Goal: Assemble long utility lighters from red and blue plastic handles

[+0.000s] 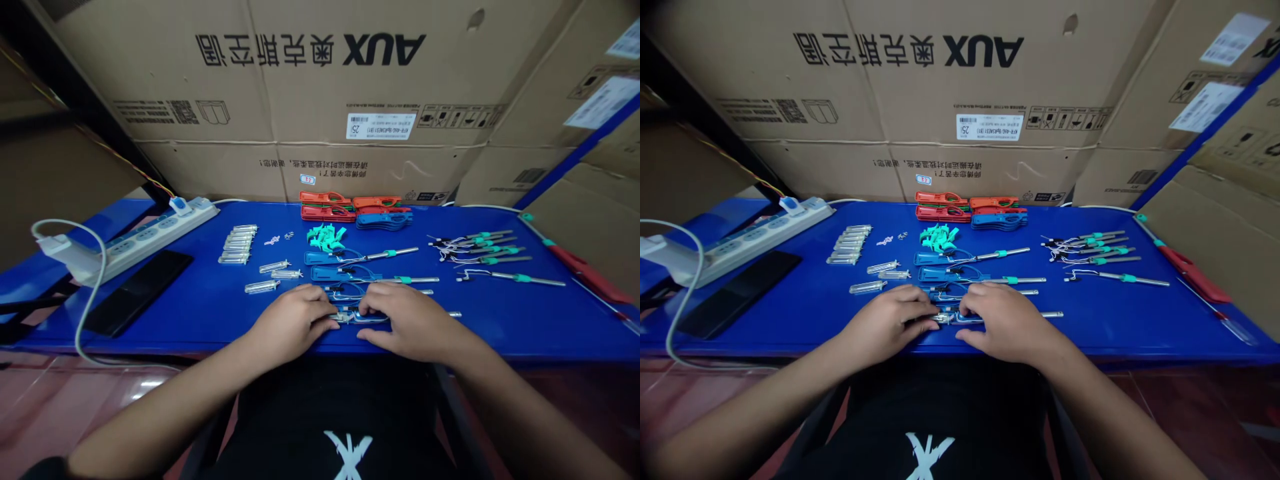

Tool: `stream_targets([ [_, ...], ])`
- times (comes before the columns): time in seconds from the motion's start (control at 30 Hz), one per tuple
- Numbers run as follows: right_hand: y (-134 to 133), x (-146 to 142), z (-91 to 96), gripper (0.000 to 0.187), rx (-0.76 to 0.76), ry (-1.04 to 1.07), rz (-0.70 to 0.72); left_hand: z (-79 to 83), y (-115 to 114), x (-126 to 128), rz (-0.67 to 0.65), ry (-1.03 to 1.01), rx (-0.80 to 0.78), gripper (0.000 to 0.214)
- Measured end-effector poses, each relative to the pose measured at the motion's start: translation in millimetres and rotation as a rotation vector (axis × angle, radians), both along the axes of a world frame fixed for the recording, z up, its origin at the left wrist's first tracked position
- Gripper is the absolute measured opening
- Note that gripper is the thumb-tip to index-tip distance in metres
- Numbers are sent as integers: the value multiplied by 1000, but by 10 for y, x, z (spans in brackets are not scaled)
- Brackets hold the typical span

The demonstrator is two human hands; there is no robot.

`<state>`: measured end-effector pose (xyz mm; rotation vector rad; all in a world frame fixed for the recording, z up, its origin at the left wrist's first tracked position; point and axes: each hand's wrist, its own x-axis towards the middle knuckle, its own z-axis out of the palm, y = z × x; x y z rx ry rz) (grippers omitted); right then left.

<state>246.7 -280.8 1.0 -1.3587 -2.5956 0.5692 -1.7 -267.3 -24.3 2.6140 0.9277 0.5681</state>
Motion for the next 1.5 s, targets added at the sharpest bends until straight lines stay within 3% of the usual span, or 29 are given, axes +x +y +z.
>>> stream_targets([
  [0.1, 24, 63, -17, 14, -6, -79, 31, 277, 218, -170, -6, 28, -8, 23],
  [0.23, 87, 198, 94, 13, -36, -143, 59, 686, 677, -419, 58, 213, 144, 26],
  [0.33, 202, 123, 271, 25, 36, -100, 45, 791, 919, -435, -27, 275, 204, 30],
  [0.5, 625, -336, 425, 32, 252, 73, -90, 596, 985, -340, -64, 99, 330, 29],
  [0.63, 888, -571, 347, 30, 221, 145, 14, 446, 978, -385, -77, 0, 366, 28],
  [0.73, 953, -605, 316, 28, 234, 240, 48, 456, 965, -423, -64, -23, 376, 27],
  [0.87, 957, -591, 388, 26, 207, 372, 281, 570, 826, -478, -112, -106, 303, 22],
  [0.97, 868, -635, 409, 23, 227, 399, 493, 611, 584, -563, -159, -153, 219, 20],
  [1.17, 725, -836, 258, 18, 281, 422, 726, 444, 64, -752, -235, -197, 233, 18],
  [1.27, 956, -923, 261, 25, 329, 324, 652, 373, 30, -912, -220, -132, 317, 22],
  [1.4, 1401, -1144, 290, 33, 407, -20, 390, 334, 279, -1275, 57, 231, 336, 27],
  [1.5, 1619, -1409, 202, 31, 372, -265, 318, 293, 489, -1510, 261, 475, 304, 29],
])
